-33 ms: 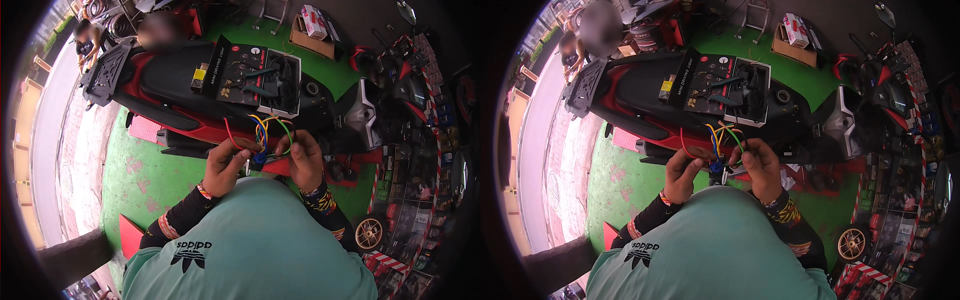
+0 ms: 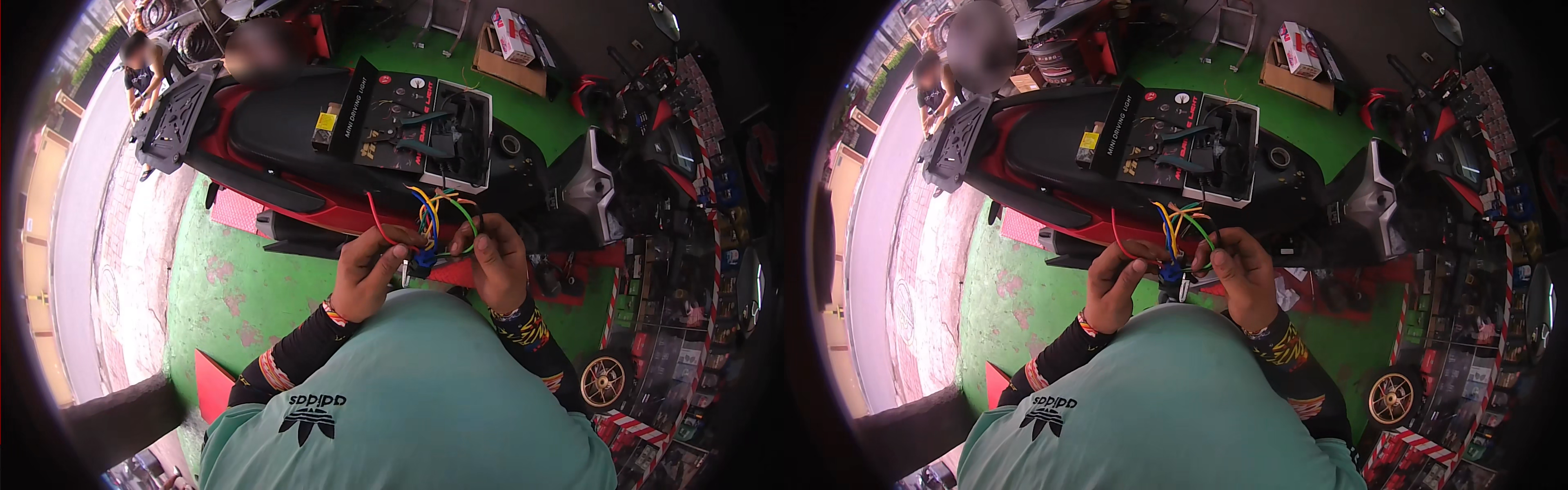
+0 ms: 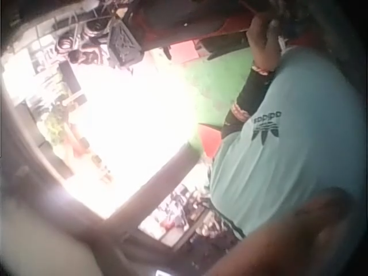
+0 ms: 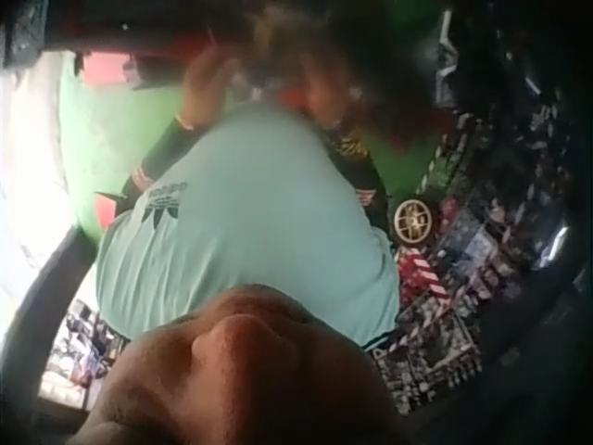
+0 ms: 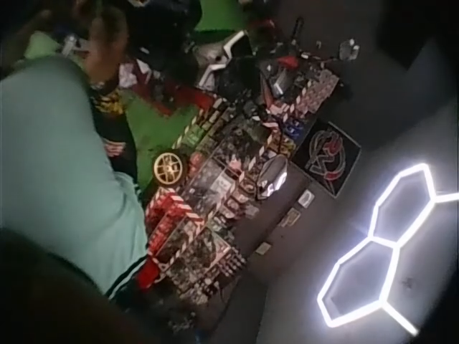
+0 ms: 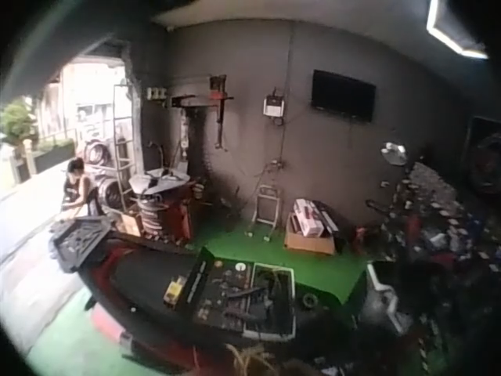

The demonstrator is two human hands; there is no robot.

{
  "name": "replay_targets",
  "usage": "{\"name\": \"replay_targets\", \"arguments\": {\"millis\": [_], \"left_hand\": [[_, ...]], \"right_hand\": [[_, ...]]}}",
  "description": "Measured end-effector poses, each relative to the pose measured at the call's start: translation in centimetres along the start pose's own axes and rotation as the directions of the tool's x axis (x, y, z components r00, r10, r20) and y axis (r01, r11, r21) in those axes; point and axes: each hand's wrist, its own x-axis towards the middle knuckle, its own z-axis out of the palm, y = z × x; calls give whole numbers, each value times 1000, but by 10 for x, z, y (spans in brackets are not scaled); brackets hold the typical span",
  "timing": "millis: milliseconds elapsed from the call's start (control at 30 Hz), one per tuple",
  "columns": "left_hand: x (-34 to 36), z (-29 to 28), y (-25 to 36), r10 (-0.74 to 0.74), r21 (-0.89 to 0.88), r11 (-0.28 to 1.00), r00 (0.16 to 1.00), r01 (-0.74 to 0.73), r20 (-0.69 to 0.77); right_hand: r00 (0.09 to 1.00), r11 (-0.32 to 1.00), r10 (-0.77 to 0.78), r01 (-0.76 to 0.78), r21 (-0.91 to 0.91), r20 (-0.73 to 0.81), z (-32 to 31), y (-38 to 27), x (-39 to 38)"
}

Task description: The person is repairing or modifying motorcycle wiring by stripping wire insulation and connecting wires together.

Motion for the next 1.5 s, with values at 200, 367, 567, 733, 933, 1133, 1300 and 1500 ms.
{"name": "replay_targets", "arguments": {"millis": [200,367,567,733,933,1133,1300,1500], "left_hand": [[-2,1,-5,85,15,996,995,-85,-52],[-6,6,-6,47,-107,993,994,-57,-94],[2,1,-9,245,7,969,969,-245,29],[-2,2,-13,215,-145,967,976,-209,28],[1,-3,-3,242,-9,970,962,-243,128],[3,1,-3,316,-51,948,948,-314,37],[-1,1,-7,354,-115,928,935,-355,-31],[-1,3,-7,325,-184,925,943,-332,-66]], "right_hand": [[998,998,-63,63,9,1,2,2,-1],[989,988,-143,145,-60,36,-4,8,-2],[995,995,-97,96,10,34,-6,10,-5],[992,990,-127,126,66,4,-5,8,-2],[998,989,-53,55,137,-17,-5,7,-4],[999,991,-48,50,125,-19,-7,5,-6],[998,991,-66,62,121,23,4,3,-7],[992,978,-47,21,209,116,-9,9,-8]]}}
